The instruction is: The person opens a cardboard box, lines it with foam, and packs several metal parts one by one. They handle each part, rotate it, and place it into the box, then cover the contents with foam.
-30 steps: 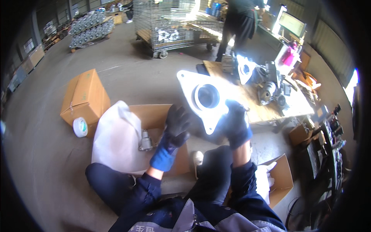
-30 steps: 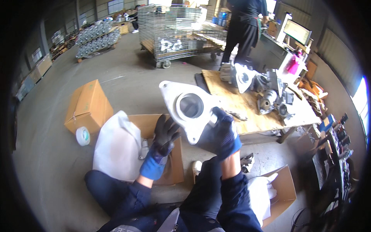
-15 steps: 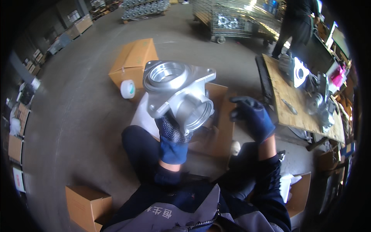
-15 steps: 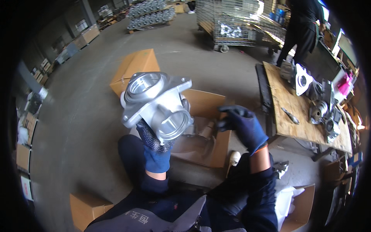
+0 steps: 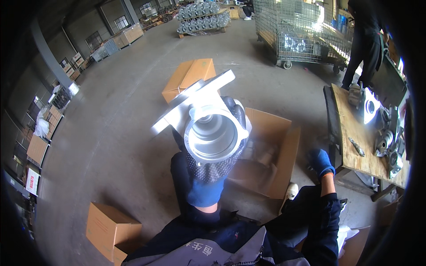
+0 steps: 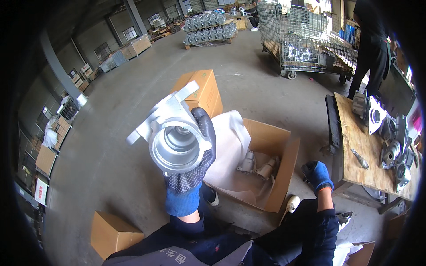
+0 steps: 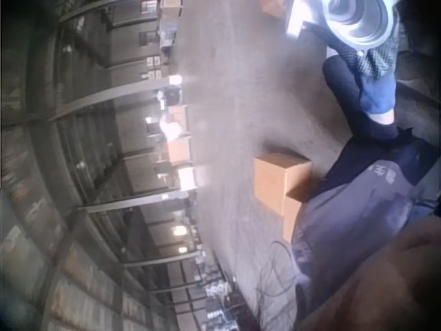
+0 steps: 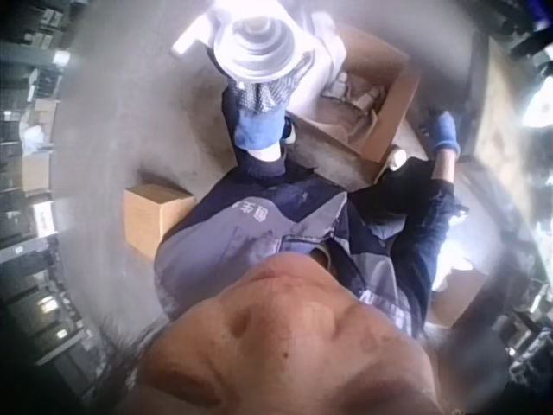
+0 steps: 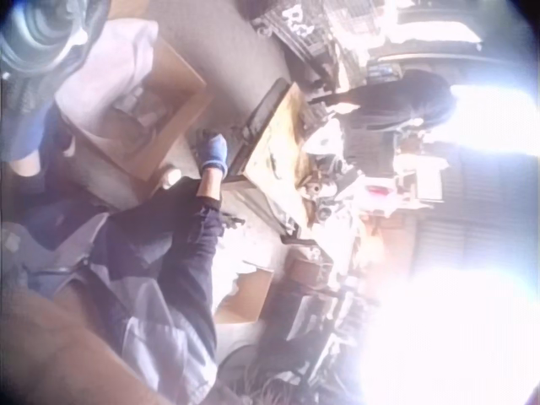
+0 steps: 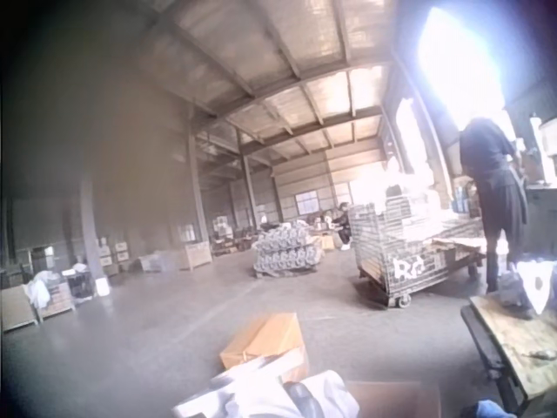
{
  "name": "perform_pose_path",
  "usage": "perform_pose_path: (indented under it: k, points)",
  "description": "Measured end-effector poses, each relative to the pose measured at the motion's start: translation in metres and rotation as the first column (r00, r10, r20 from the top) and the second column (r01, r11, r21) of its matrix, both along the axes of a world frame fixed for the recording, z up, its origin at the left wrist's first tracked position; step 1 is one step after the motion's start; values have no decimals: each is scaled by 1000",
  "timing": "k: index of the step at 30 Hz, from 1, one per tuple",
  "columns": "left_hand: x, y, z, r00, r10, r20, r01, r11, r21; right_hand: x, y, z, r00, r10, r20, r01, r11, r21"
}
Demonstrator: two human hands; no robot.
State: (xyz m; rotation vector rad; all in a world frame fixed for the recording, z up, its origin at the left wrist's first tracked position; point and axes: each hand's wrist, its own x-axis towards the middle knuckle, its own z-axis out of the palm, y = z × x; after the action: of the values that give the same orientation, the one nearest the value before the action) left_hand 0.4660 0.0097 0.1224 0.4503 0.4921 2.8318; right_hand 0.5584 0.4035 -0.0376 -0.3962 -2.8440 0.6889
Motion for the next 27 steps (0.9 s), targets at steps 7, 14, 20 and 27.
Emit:
perform_pose_path:
  k: [7, 14, 20, 27]
  points:
    - [41, -27, -37, 991, 120, 66, -111, 986, -123, 1, -10, 11, 999, 51, 14, -51, 999, -14]
    - [44, -22, -52, 990, 99, 100, -83, 985, -151, 4, -9, 18, 993, 9, 114, -2, 998, -58]
    - [16, 3, -33, 999, 8, 50, -3, 995, -96, 2, -9, 17, 994, 39, 102, -30, 995, -91]
    - [30, -19, -50, 996, 63, 55, -54, 988, -141, 4, -3, 5, 995, 82, 57, -82, 997, 3]
